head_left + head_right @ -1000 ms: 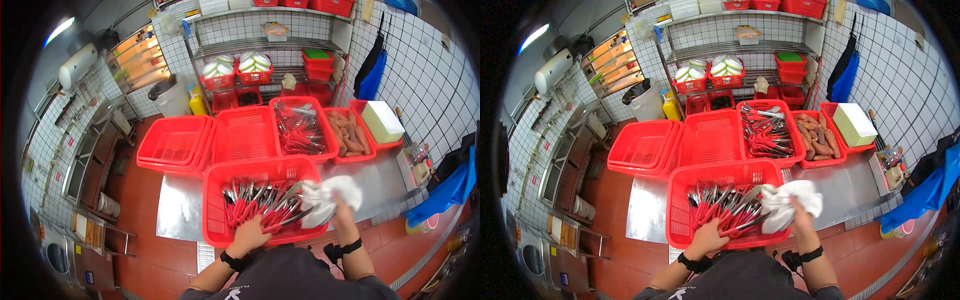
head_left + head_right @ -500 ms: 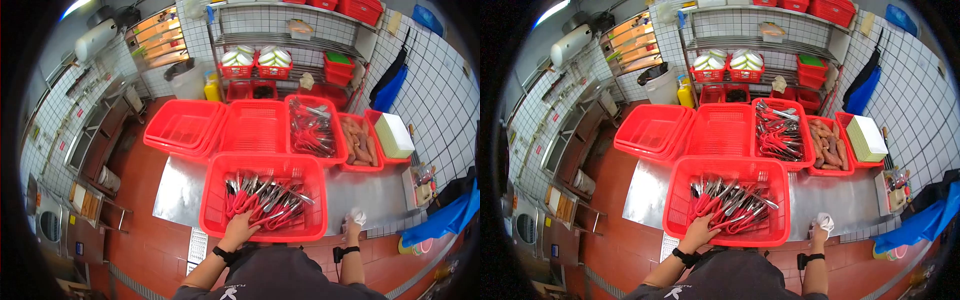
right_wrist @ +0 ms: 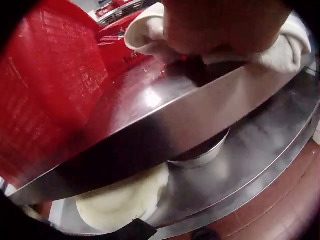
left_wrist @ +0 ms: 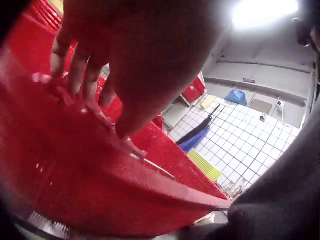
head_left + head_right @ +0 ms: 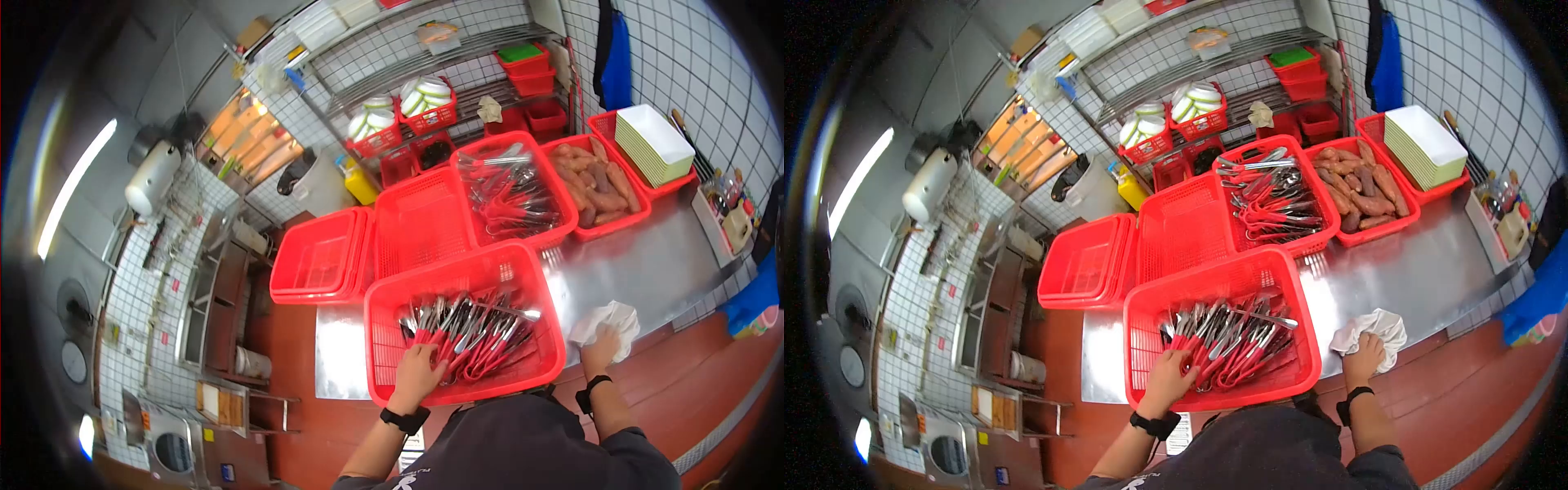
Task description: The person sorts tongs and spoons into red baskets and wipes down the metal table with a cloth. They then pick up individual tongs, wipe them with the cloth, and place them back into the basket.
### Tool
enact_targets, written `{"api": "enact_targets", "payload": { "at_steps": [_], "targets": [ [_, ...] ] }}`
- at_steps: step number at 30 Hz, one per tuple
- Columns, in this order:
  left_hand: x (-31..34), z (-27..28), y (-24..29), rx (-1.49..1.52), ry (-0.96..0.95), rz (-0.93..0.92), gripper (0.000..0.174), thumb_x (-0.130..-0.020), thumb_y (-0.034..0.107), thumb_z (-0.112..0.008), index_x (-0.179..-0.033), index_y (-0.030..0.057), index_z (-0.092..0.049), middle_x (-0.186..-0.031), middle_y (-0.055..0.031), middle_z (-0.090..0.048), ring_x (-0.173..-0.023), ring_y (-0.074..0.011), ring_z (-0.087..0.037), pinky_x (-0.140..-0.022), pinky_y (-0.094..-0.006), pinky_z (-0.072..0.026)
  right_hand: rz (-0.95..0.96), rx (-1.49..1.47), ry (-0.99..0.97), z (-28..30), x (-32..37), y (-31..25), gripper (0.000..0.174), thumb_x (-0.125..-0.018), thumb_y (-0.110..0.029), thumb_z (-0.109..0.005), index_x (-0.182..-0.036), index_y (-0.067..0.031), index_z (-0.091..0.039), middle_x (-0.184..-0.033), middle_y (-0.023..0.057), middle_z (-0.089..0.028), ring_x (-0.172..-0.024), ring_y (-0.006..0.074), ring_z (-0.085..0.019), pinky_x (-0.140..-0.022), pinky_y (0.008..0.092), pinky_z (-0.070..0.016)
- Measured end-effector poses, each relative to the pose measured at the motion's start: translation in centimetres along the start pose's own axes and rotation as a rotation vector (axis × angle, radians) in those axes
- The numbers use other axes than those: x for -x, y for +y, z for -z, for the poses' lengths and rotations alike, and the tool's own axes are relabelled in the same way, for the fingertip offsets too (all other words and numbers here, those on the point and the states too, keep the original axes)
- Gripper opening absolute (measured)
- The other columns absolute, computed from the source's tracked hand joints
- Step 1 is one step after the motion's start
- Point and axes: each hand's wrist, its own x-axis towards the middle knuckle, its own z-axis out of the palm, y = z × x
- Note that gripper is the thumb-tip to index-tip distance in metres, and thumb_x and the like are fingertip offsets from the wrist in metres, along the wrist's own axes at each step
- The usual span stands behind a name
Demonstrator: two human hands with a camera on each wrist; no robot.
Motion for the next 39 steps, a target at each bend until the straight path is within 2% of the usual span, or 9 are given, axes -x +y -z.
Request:
{"api": "enact_targets", "payload": {
  "at_steps": [5,11,14,16,18,19,26,29,39],
  "targets": [
    [-8.0,1.2,3.5,-0.074,0.038,-0.208,0.031,-0.083,0.021,-0.07,-0.106,0.002,-0.065,-0.102,-0.0189,-0.064,-0.099,-0.0379,-0.06,-0.087,-0.0446,-0.0496,-0.129,-0.05,-0.058,-0.5,-0.2,0.0,0.028,-0.081,-0.031,-0.06,-0.095,-0.008,-0.059,-0.103,0.009,-0.059,-0.104,0.0312,-0.052,-0.089,0.0453,-0.0362],
    [-23.2,-3.5,10.2,0.014,0.117,-0.532,0.036,-0.084,0.019,-0.069,-0.116,0.0031,-0.062,-0.114,-0.0208,-0.061,-0.109,-0.0382,-0.057,-0.095,-0.0453,-0.0467,-0.089,-0.081,-0.039,-2.3,0.7,1.3,0.022,-0.082,-0.028,-0.058,-0.091,-0.0083,-0.057,-0.102,0.01,-0.059,-0.101,0.0302,-0.052,-0.087,0.0445,-0.0363],
    [-29.5,-9.7,11.3,0.019,0.067,-0.489,0.043,-0.088,0.029,-0.065,-0.124,0.0057,-0.06,-0.124,-0.0219,-0.059,-0.12,-0.0401,-0.053,-0.099,-0.0464,-0.045,-0.111,-0.085,-0.057,-2.4,0.6,1.1,0.024,-0.081,-0.031,-0.059,-0.091,-0.0095,-0.058,-0.102,0.0091,-0.059,-0.099,0.0303,-0.053,-0.085,0.0446,-0.0369],
    [-31.4,-14.3,11.0,-0.317,-0.12,-0.172,0.051,-0.094,0.045,-0.049,-0.128,0.0086,-0.06,-0.129,-0.0241,-0.059,-0.126,-0.0412,-0.051,-0.103,-0.0481,-0.0429,-0.111,-0.081,-0.052,-2.4,0.7,1.3,0.026,-0.079,-0.034,-0.06,-0.091,-0.0108,-0.058,-0.101,0.008,-0.059,-0.098,0.0301,-0.053,-0.084,0.0446,-0.037],
    [-33.1,-15.3,11.4,-0.239,-0.49,-0.039,0.061,-0.096,0.053,-0.032,-0.128,0.0102,-0.062,-0.128,-0.0256,-0.059,-0.125,-0.0409,-0.053,-0.105,-0.0494,-0.0415,-0.132,-0.079,-0.05,-2.8,1.0,1.5,0.026,-0.079,-0.034,-0.06,-0.091,-0.011,-0.058,-0.101,0.0078,-0.059,-0.098,0.0298,-0.053,-0.085,0.0445,-0.0368],
    [-32.5,-15.0,12.1,-0.249,-0.436,-0.068,0.063,-0.097,0.051,-0.026,-0.123,0.0087,-0.065,-0.122,-0.0258,-0.062,-0.117,-0.0415,-0.058,-0.104,-0.0499,-0.0423,-0.125,-0.097,-0.047,-2.7,1.1,1.6,0.026,-0.079,-0.034,-0.06,-0.091,-0.0111,-0.058,-0.101,0.0076,-0.059,-0.099,0.0294,-0.053,-0.085,0.0445,-0.0365],
    [-36.1,-14.9,9.8,-0.189,-0.412,-0.263,0.067,-0.096,0.057,-0.04,-0.133,0.0034,-0.056,-0.129,-0.0276,-0.059,-0.129,-0.0418,-0.049,-0.109,-0.0473,-0.0363,-0.136,-0.156,-0.095,-2.2,0.8,1.1,0.024,-0.077,-0.029,-0.06,-0.093,-0.0103,-0.059,-0.1,0.0084,-0.058,-0.1,0.0298,-0.053,-0.088,0.0452,-0.0361],
    [-36.3,-14.6,11.9,-0.367,-0.346,0.045,0.08,-0.083,0.06,-0.059,-0.144,0.0101,-0.043,-0.149,-0.032,-0.033,-0.138,-0.0507,-0.027,-0.113,-0.0552,-0.0279,-0.154,-0.16,-0.094,-1.4,0.1,1.0,0.024,-0.075,-0.027,-0.061,-0.093,-0.01,-0.059,-0.1,0.0079,-0.058,-0.1,0.0299,-0.053,-0.088,0.0455,-0.0359],
    [-34.7,-15.9,10.5,-0.28,0.149,0.097,0.071,-0.072,0.034,-0.072,-0.133,0.0119,-0.045,-0.144,-0.0292,-0.029,-0.138,-0.0491,-0.024,-0.11,-0.0618,-0.0225,-0.12,-0.15,-0.081,-1.3,0.2,0.9,0.025,-0.076,-0.029,-0.062,-0.093,-0.0105,-0.059,-0.1,0.0065,-0.059,-0.1,0.0281,-0.054,-0.088,0.0446,-0.0359]
  ]
}}
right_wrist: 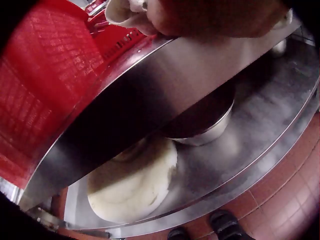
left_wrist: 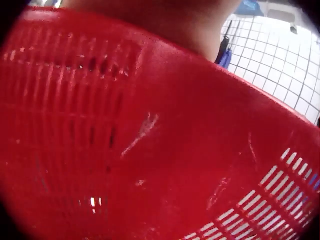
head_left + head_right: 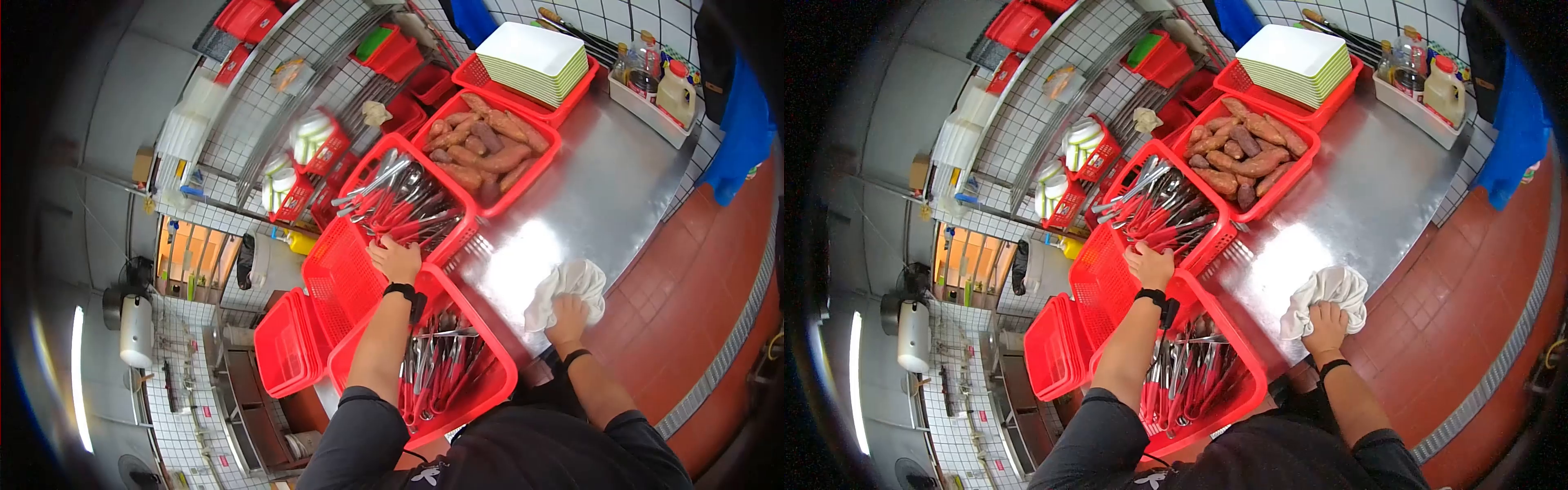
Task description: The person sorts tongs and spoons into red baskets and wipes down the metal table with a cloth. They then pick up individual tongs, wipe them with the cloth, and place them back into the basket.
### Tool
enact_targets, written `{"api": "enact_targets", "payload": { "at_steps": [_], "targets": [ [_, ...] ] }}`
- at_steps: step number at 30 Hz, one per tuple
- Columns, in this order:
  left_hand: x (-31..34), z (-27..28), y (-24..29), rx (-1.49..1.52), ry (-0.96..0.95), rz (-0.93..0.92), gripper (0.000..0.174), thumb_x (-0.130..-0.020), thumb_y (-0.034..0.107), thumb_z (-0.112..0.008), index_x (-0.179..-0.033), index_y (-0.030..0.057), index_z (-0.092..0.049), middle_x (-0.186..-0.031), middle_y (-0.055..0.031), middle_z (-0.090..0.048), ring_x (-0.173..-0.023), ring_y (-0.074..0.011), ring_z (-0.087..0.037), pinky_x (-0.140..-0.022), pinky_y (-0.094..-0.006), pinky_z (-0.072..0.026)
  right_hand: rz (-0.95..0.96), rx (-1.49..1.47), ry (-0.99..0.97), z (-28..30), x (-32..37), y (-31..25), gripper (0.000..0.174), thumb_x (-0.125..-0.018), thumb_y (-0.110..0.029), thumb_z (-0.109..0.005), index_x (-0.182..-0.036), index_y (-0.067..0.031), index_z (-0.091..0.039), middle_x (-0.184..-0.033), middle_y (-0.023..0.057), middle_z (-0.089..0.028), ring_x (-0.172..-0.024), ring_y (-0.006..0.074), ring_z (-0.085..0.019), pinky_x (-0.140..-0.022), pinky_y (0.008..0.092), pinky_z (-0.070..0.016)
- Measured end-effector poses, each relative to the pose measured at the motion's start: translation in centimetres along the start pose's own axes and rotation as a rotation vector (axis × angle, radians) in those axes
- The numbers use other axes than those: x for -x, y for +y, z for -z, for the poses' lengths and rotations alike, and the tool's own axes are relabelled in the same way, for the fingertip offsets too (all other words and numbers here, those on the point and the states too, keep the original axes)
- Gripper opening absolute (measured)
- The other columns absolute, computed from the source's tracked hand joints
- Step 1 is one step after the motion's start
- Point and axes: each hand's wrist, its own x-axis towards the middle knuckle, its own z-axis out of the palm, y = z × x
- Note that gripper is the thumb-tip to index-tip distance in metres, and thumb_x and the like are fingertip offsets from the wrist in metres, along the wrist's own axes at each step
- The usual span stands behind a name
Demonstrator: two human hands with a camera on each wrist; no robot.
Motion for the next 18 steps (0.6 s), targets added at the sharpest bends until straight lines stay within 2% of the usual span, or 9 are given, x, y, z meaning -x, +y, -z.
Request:
{"api": "enact_targets", "payload": {
  "at_steps": [2,3,4,6,7,10,12,16,18],
  "targets": [
    [0.0,-1.0,-0.8,0.116,0.429,-0.271,0.072,-0.072,0.027,-0.073,-0.136,0.0119,-0.043,-0.146,-0.0303,-0.027,-0.138,-0.05,-0.024,-0.112,-0.058,-0.0246,0.006,0.012,0.019,0.3,-0.2,-0.3,0.025,-0.076,-0.03,-0.062,-0.093,-0.0106,-0.059,-0.1,0.0064,-0.059,-0.1,0.028,-0.054,-0.088,0.0444,-0.036],
    [0.4,-0.4,-0.5,0.085,0.458,-0.31,0.077,-0.072,0.022,-0.073,-0.14,0.0129,-0.039,-0.15,-0.032,-0.023,-0.138,-0.0471,-0.027,-0.111,-0.0572,-0.0281,0.007,0.024,0.034,0.4,-0.2,-0.4,0.026,-0.076,-0.031,-0.062,-0.092,-0.0106,-0.06,-0.1,0.0063,-0.059,-0.1,0.0278,-0.054,-0.088,0.0442,-0.0361],
    [0.2,-0.1,-0.4,0.084,0.458,-0.313,0.077,-0.072,0.022,-0.073,-0.14,0.0129,-0.039,-0.15,-0.032,-0.023,-0.138,-0.0471,-0.027,-0.111,-0.0572,-0.0281,0.004,0.023,0.036,0.4,-0.3,-0.5,0.026,-0.076,-0.031,-0.062,-0.092,-0.0106,-0.06,-0.1,0.0063,-0.059,-0.1,0.0278,-0.054,-0.088,0.0442,-0.0361],
    [-0.1,0.3,-0.7,0.188,0.086,-0.154,0.079,-0.073,0.022,-0.072,-0.143,0.0148,-0.035,-0.152,-0.031,-0.023,-0.132,-0.0464,-0.04,-0.106,-0.0562,-0.037,0.024,0.005,0.08,0.6,-0.3,-0.5,0.025,-0.077,-0.032,-0.062,-0.091,-0.0113,-0.06,-0.099,0.006,-0.059,-0.1,0.0275,-0.054,-0.088,0.0441,-0.0361],
    [-0.1,0.1,-0.6,0.339,0.094,-0.15,0.079,-0.075,0.024,-0.07,-0.145,0.0169,-0.033,-0.151,-0.0273,-0.029,-0.122,-0.0468,-0.051,-0.098,-0.0526,-0.0456,0.024,0.01,0.076,0.6,-0.2,-0.3,0.025,-0.077,-0.032,-0.062,-0.091,-0.0113,-0.06,-0.099,0.006,-0.059,-0.1,0.0275,-0.054,-0.088,0.0441,-0.0361],
    [0.6,1.7,0.9,0.291,0.015,-0.036,0.077,-0.076,0.022,-0.069,-0.143,0.0112,-0.032,-0.145,-0.0284,-0.036,-0.127,-0.0503,-0.042,-0.103,-0.0499,-0.0431,0.0,-0.003,0.065,0.0,0.0,0.0,0.023,-0.077,-0.031,-0.062,-0.09,-0.0119,-0.06,-0.099,0.0057,-0.059,-0.099,0.0271,-0.055,-0.088,0.044,-0.036],
    [1.2,1.9,1.4,0.279,0.052,-0.03,0.069,-0.076,0.024,-0.069,-0.137,0.0111,-0.039,-0.14,-0.0257,-0.041,-0.123,-0.0479,-0.046,-0.1,-0.0499,-0.0438,0.005,0.011,0.079,0.0,0.1,0.1,0.022,-0.077,-0.03,-0.061,-0.09,-0.0119,-0.06,-0.098,0.0054,-0.059,-0.099,0.027,-0.055,-0.087,0.0438,-0.0361],
    [1.4,1.1,0.7,0.057,0.414,-0.057,0.047,-0.078,0.024,-0.069,-0.119,0.0077,-0.053,-0.131,-0.0242,-0.049,-0.115,-0.041,-0.052,-0.099,-0.0492,-0.0421,0.02,-0.006,0.092,-0.1,0.1,0.1,0.022,-0.077,-0.03,-0.061,-0.089,-0.0116,-0.06,-0.098,0.0053,-0.059,-0.099,0.0269,-0.055,-0.087,0.0436,-0.0363],
    [0.3,0.3,-0.4,0.242,0.447,-0.276,0.038,-0.082,0.021,-0.066,-0.113,0.0027,-0.055,-0.125,-0.0242,-0.054,-0.116,-0.0386,-0.052,-0.1,-0.0476,-0.0415,0.014,-0.017,0.071,0.3,-0.1,-0.1,0.022,-0.077,-0.03,-0.061,-0.09,-0.0113,-0.06,-0.098,0.0057,-0.059,-0.098,0.0276,-0.054,-0.086,0.0437,-0.0366]
  ]
}}
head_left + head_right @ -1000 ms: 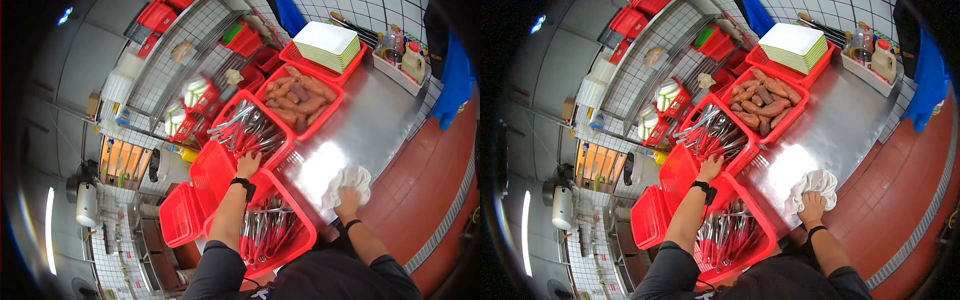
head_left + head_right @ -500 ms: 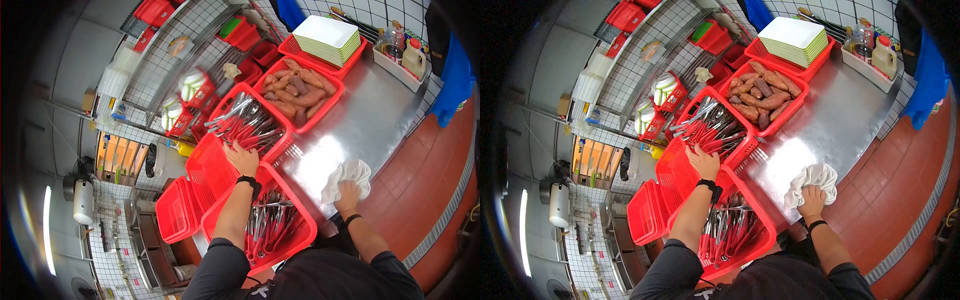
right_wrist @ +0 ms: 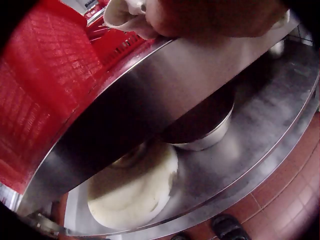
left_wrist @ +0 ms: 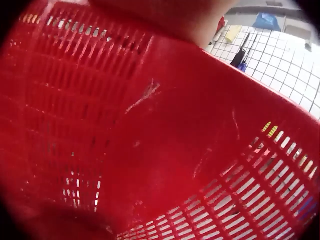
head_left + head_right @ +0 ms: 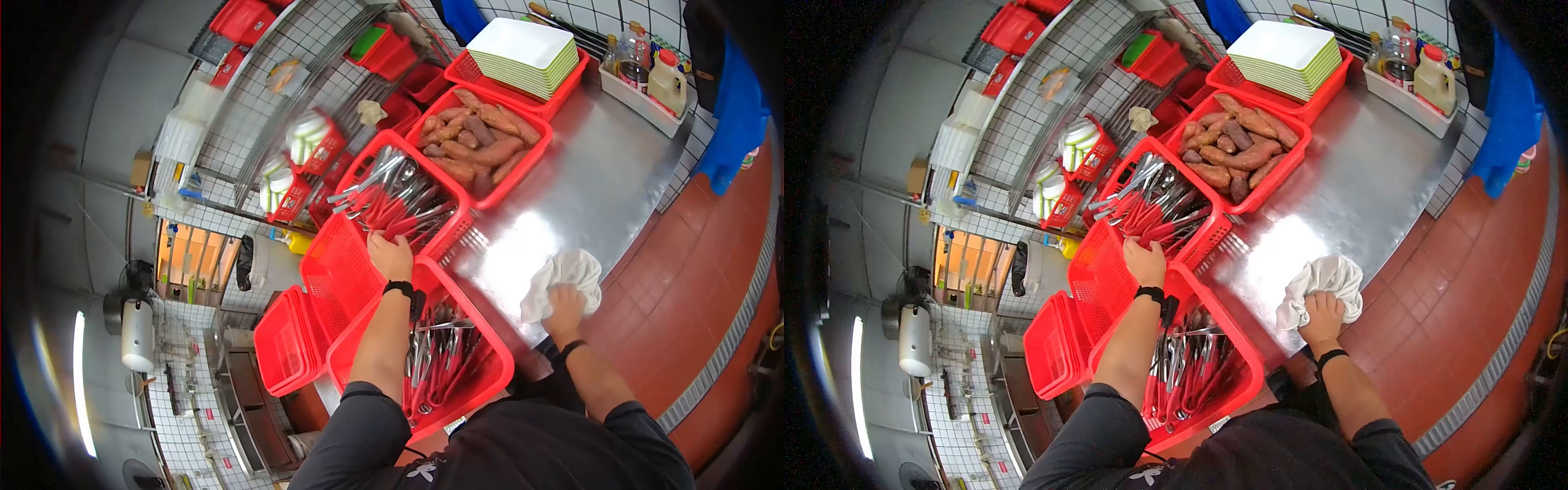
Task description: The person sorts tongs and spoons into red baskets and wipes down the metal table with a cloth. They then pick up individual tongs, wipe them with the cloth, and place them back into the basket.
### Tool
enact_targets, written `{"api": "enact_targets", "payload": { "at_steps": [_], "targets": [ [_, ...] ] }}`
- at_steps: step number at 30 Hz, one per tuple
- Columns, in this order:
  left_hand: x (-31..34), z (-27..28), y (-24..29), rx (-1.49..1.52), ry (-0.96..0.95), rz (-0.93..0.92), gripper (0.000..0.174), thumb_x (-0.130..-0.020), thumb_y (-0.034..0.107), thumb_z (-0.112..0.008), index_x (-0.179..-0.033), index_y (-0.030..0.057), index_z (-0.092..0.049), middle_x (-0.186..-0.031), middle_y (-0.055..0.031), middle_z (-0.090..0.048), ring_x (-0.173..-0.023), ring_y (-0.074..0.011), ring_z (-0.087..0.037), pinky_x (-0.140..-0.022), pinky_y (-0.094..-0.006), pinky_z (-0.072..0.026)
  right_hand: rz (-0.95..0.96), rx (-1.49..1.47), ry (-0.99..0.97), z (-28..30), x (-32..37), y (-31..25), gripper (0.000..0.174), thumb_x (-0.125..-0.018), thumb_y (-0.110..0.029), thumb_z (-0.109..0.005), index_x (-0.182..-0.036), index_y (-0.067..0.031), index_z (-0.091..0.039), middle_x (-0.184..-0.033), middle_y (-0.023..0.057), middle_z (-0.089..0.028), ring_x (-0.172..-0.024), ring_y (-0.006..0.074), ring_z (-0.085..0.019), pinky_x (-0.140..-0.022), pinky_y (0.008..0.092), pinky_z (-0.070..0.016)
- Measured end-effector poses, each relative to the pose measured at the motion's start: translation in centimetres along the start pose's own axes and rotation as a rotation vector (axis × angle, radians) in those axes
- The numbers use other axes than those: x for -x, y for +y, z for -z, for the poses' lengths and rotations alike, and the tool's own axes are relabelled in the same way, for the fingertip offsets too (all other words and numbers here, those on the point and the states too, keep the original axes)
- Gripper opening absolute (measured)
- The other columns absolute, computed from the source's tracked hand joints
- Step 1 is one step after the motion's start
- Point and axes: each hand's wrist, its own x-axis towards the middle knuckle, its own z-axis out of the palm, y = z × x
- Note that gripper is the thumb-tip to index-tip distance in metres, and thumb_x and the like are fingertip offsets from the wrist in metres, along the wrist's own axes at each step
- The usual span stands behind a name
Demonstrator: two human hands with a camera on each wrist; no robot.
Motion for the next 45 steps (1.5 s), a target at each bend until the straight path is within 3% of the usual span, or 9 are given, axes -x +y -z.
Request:
{"api": "enact_targets", "payload": {
  "at_steps": [8,11,15,17,22,25,38,42,45],
  "targets": [
    [-0.4,-1.3,-1.6,0.338,-0.198,0.099,0.047,-0.091,0.024,-0.068,-0.127,-0.0022,-0.051,-0.111,-0.0197,-0.063,-0.101,-0.0293,-0.062,-0.088,-0.0405,-0.0499,0.012,0.006,0.023,0.6,-0.5,-0.4,0.023,-0.078,-0.03,-0.06,-0.09,-0.0111,-0.059,-0.098,0.0062,-0.059,-0.097,0.0284,-0.054,-0.086,0.0444,-0.0369],
    [-2.3,-1.2,-0.2,0.566,-0.211,0.397,0.078,-0.092,0.023,-0.069,-0.147,-0.0007,-0.018,-0.103,-0.02,-0.066,-0.087,-0.0258,-0.065,-0.079,-0.0356,-0.0514,0.007,0.03,0.003,0.1,-0.1,0.1,0.023,-0.077,-0.03,-0.06,-0.09,-0.0111,-0.06,-0.099,0.0061,-0.059,-0.098,0.0286,-0.054,-0.086,0.0444,-0.0368],
    [-3.4,-2.8,-0.4,0.654,-0.388,0.607,0.078,-0.091,0.023,-0.069,-0.147,0.0005,-0.019,-0.103,-0.024,-0.067,-0.09,-0.0342,-0.067,-0.081,-0.0411,-0.0518,0.005,0.028,-0.033,-0.1,0.2,0.1,0.024,-0.076,-0.029,-0.061,-0.092,-0.0113,-0.061,-0.101,0.0059,-0.059,-0.101,0.0283,-0.054,-0.086,0.0443,-0.0362],
    [-2.0,-4.6,-2.2,0.148,-0.19,0.183,0.073,-0.089,0.027,-0.07,-0.144,0.0049,-0.026,-0.101,-0.0274,-0.068,-0.095,-0.0441,-0.066,-0.084,-0.0479,-0.0508,0.011,0.029,-0.047,-0.2,0.2,0.0,0.024,-0.076,-0.029,-0.061,-0.092,-0.0115,-0.061,-0.101,0.0057,-0.059,-0.101,0.0282,-0.054,-0.086,0.0444,-0.036],
    [-4.2,1.7,0.3,0.171,-0.426,0.469,0.061,-0.086,0.036,-0.072,-0.133,0.0116,-0.041,-0.119,-0.0335,-0.059,-0.114,-0.0458,-0.058,-0.091,-0.0512,-0.0485,0.014,0.045,-0.027,-0.2,0.1,-0.1,0.025,-0.076,-0.031,-0.062,-0.093,-0.0123,-0.061,-0.101,0.0052,-0.06,-0.101,0.0284,-0.054,-0.087,0.0447,-0.0357],
    [-6.5,1.5,1.1,-0.318,-0.381,0.189,0.062,-0.077,0.039,-0.08,-0.122,0.0099,-0.05,-0.117,-0.0238,-0.062,-0.118,-0.0424,-0.054,-0.092,-0.0524,-0.0485,0.028,0.051,-0.031,0.8,-0.5,-0.9,0.026,-0.077,-0.033,-0.062,-0.093,-0.0122,-0.061,-0.101,0.0052,-0.059,-0.101,0.0286,-0.054,-0.086,0.0449,-0.0358],
    [-10.0,2.8,1.9,-0.555,-0.492,-0.24,0.055,-0.082,0.043,-0.074,-0.126,0.0143,-0.056,-0.108,-0.0094,-0.068,-0.11,-0.0283,-0.061,-0.09,-0.0497,-0.0464,0.05,0.096,-0.065,0.6,-0.2,-0.4,0.024,-0.079,-0.03,-0.06,-0.095,-0.0115,-0.06,-0.103,0.0063,-0.059,-0.103,0.0294,-0.053,-0.089,0.046,-0.0363],
    [-11.0,11.4,0.1,-0.323,-0.264,-0.364,0.058,-0.078,0.029,-0.078,-0.129,0.0134,-0.055,-0.114,-0.0089,-0.066,-0.109,-0.0307,-0.06,-0.089,-0.0478,-0.0472,0.04,0.077,-0.066,1.8,-1.1,-1.9,0.025,-0.079,-0.028,-0.06,-0.096,-0.0099,-0.06,-0.105,0.0084,-0.059,-0.103,0.0307,-0.052,-0.089,0.0464,-0.0356],
    [-9.0,19.7,-3.6,0.23,-0.006,-0.101,0.054,-0.082,0.019,-0.077,-0.13,0.0074,-0.054,-0.118,-0.0123,-0.063,-0.107,-0.0295,-0.061,-0.092,-0.0409,-0.0471,0.024,0.088,-0.037,1.3,-0.8,-2.2,0.025,-0.079,-0.026,-0.059,-0.096,-0.0082,-0.06,-0.105,0.01,-0.059,-0.104,0.0316,-0.052,-0.09,0.047,-0.0353]
  ]
}}
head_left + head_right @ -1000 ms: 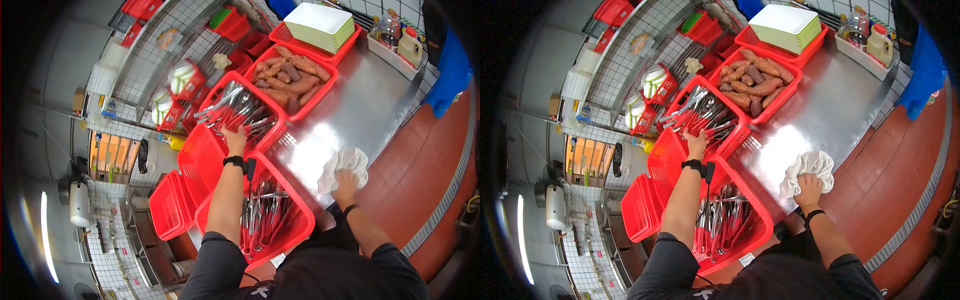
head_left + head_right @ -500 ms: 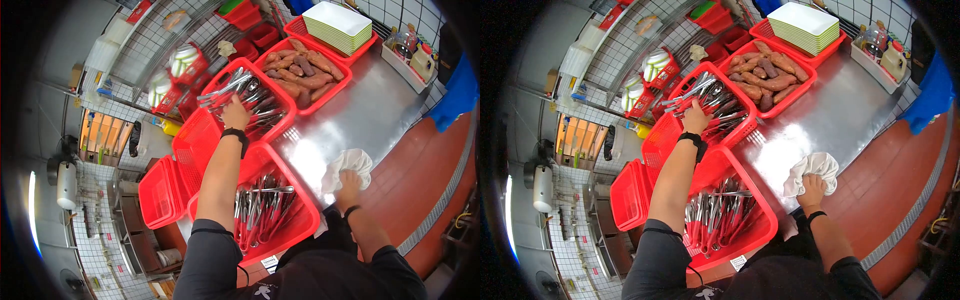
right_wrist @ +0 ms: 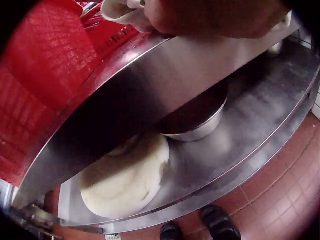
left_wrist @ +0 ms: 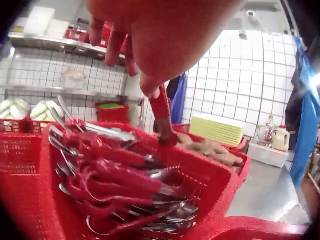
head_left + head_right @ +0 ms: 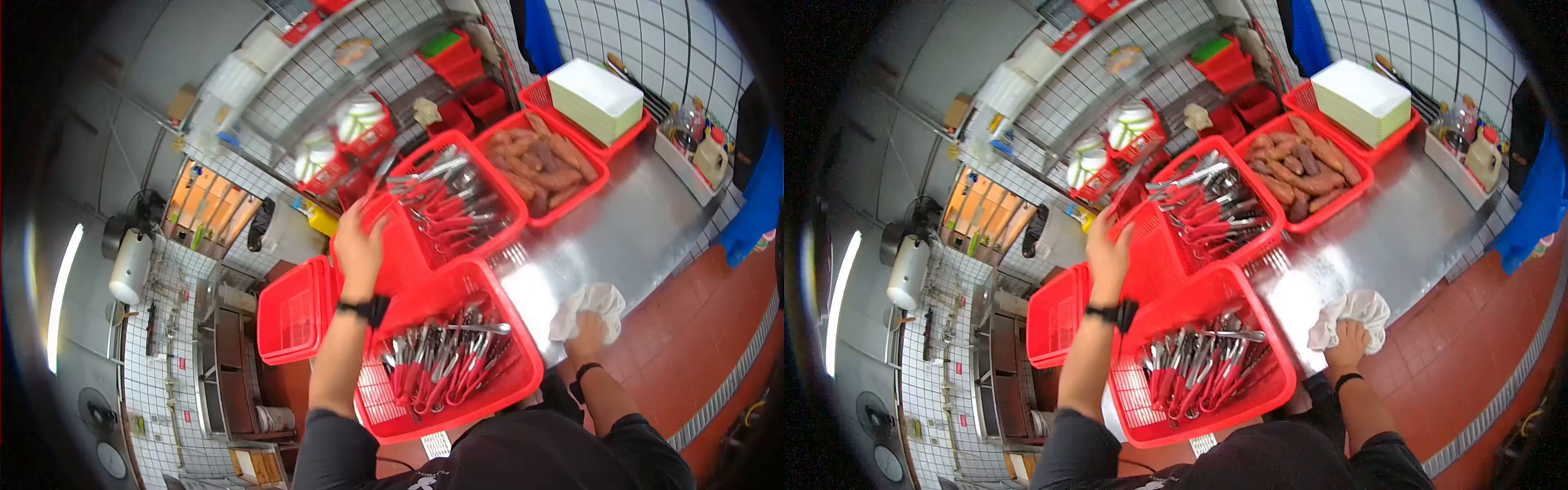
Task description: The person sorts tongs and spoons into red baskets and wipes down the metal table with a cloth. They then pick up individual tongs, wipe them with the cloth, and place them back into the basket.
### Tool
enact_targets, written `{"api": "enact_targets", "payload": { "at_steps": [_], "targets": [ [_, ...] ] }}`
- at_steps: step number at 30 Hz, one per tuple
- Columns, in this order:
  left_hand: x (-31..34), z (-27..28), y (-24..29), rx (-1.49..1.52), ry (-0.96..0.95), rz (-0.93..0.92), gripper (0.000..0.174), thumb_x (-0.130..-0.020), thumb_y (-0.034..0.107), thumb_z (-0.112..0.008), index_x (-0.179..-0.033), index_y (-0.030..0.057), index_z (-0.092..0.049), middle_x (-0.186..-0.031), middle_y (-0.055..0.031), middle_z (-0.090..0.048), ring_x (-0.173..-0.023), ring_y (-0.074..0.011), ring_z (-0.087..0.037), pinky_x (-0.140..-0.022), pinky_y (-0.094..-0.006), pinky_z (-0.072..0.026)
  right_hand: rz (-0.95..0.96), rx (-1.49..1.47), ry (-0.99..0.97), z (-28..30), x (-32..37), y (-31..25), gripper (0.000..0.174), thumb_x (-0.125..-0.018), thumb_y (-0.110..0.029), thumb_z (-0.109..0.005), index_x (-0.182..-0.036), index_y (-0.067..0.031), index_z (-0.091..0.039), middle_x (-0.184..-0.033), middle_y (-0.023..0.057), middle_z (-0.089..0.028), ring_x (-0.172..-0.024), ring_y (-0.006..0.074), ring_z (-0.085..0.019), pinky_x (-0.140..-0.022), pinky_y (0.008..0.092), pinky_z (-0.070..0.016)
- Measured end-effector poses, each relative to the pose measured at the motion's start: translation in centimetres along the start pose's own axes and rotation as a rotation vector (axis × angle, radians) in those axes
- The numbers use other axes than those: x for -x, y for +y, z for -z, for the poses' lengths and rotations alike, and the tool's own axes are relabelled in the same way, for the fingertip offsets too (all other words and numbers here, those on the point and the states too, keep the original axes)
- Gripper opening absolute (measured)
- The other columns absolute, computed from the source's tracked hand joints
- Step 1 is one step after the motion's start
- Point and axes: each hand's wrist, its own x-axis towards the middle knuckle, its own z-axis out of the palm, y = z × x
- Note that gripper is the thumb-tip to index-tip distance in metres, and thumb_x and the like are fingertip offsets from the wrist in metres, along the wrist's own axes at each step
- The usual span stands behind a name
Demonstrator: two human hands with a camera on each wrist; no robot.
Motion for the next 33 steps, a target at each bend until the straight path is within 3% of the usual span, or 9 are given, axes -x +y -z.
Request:
{"api": "enact_targets", "payload": {
  "at_steps": [6,10,15,17,20,21,26,29,33],
  "targets": [
    [16.8,16.7,0.8,0.307,0.317,0.528,0.037,-0.092,0.012,-0.067,-0.119,-0.0046,-0.05,-0.11,-0.0118,-0.058,-0.102,-0.0207,-0.057,-0.091,-0.0341,-0.0458,0.046,0.027,0.005,-1.3,0.6,1.2,0.028,-0.077,-0.023,-0.058,-0.098,-0.0054,-0.06,-0.107,0.0128,-0.059,-0.103,0.0344,-0.051,-0.088,0.0479,-0.0353],
    [29.2,18.3,1.9,0.574,0.361,0.909,0.019,-0.081,-0.005,-0.058,-0.097,0.0009,-0.049,-0.088,-0.0097,-0.059,-0.071,-0.0137,-0.058,-0.063,-0.027,-0.0483,-0.008,-0.021,-0.109,0.3,-0.5,1.2,0.04,-0.076,-0.026,-0.067,-0.109,-0.0043,-0.059,-0.114,0.0202,-0.056,-0.11,0.0399,-0.049,-0.093,0.0514,-0.0364],
    [38.1,15.4,5.5,0.456,0.233,1.093,0.025,-0.079,0.0,-0.059,-0.103,0.0009,-0.051,-0.086,-0.0082,-0.062,-0.079,-0.0203,-0.062,-0.074,-0.0334,-0.0506,-0.176,0.211,0.041,0.6,-1.3,1.6,0.056,-0.074,-0.019,-0.072,-0.125,-0.0036,-0.056,-0.127,0.027,-0.05,-0.127,0.0429,-0.042,-0.104,0.0528,-0.0349],
    [40.4,12.9,6.1,0.433,0.137,1.06,0.027,-0.08,0.0,-0.059,-0.106,0.0007,-0.051,-0.088,-0.0078,-0.063,-0.082,-0.0195,-0.063,-0.076,-0.0332,-0.0515,-0.378,0.288,-0.448,-0.1,-3.6,3.3,0.061,-0.076,-0.018,-0.071,-0.133,-0.0048,-0.052,-0.129,0.0273,-0.053,-0.126,0.0424,-0.048,-0.102,0.0506,-0.0414],
    [38.0,12.9,7.0,0.567,-0.006,1.043,0.037,-0.08,0.005,-0.062,-0.115,-0.0028,-0.051,-0.098,-0.0159,-0.067,-0.093,-0.0283,-0.068,-0.082,-0.0383,-0.0518,-0.725,-1.212,-0.544,-9.6,-8.8,16.1,0.045,-0.089,-0.016,-0.059,-0.131,-0.0025,-0.053,-0.116,0.0187,-0.064,-0.097,0.0364,-0.067,-0.08,0.0456,-0.0576],
    [37.7,13.1,6.6,0.59,0.001,1.063,0.037,-0.08,0.005,-0.062,-0.115,-0.0028,-0.051,-0.098,-0.0159,-0.067,-0.093,-0.0283,-0.068,-0.082,-0.0383,-0.0518,-0.876,-1.451,-0.632,-5.8,-11.2,12.6,0.038,-0.093,-0.011,-0.053,-0.129,0.0,-0.053,-0.116,0.0157,-0.064,-0.099,0.0318,-0.067,-0.079,0.0459,-0.0583],
    [34.7,12.7,5.5,0.555,-0.197,0.891,0.045,-0.077,0.01,-0.065,-0.118,-0.0028,-0.051,-0.098,-0.0218,-0.067,-0.097,-0.0359,-0.067,-0.084,-0.0404,-0.0511,-0.469,-1.422,-0.48,5.7,-15.0,-6.4,0.044,-0.085,-0.003,-0.056,-0.129,0.0012,-0.054,-0.115,0.011,-0.063,-0.101,0.0246,-0.065,-0.085,0.0379,-0.0545],
    [32.4,12.1,6.1,0.577,-0.334,0.785,0.048,-0.077,0.013,-0.065,-0.12,-0.0028,-0.05,-0.097,-0.0242,-0.066,-0.097,-0.0401,-0.065,-0.085,-0.0433,-0.0509,-0.449,-1.518,-0.834,9.9,-10.1,-14.0,0.048,-0.084,-0.004,-0.065,-0.129,-0.0004,-0.051,-0.118,0.0082,-0.062,-0.106,0.0212,-0.062,-0.092,0.0368,-0.0505],
    [29.5,9.6,8.9,0.375,-0.67,0.636,0.035,-0.081,0.013,-0.058,-0.109,-0.0031,-0.044,-0.096,-0.0315,-0.063,-0.089,-0.0495,-0.063,-0.079,-0.0546,-0.0488,0.064,-1.505,-1.136,11.9,-1.9,-20.7,0.076,-0.084,-0.013,-0.073,-0.146,-0.0089,-0.029,-0.128,0.0049,-0.052,-0.115,0.0167,-0.053,-0.097,0.0365,-0.0469]
  ]
}}
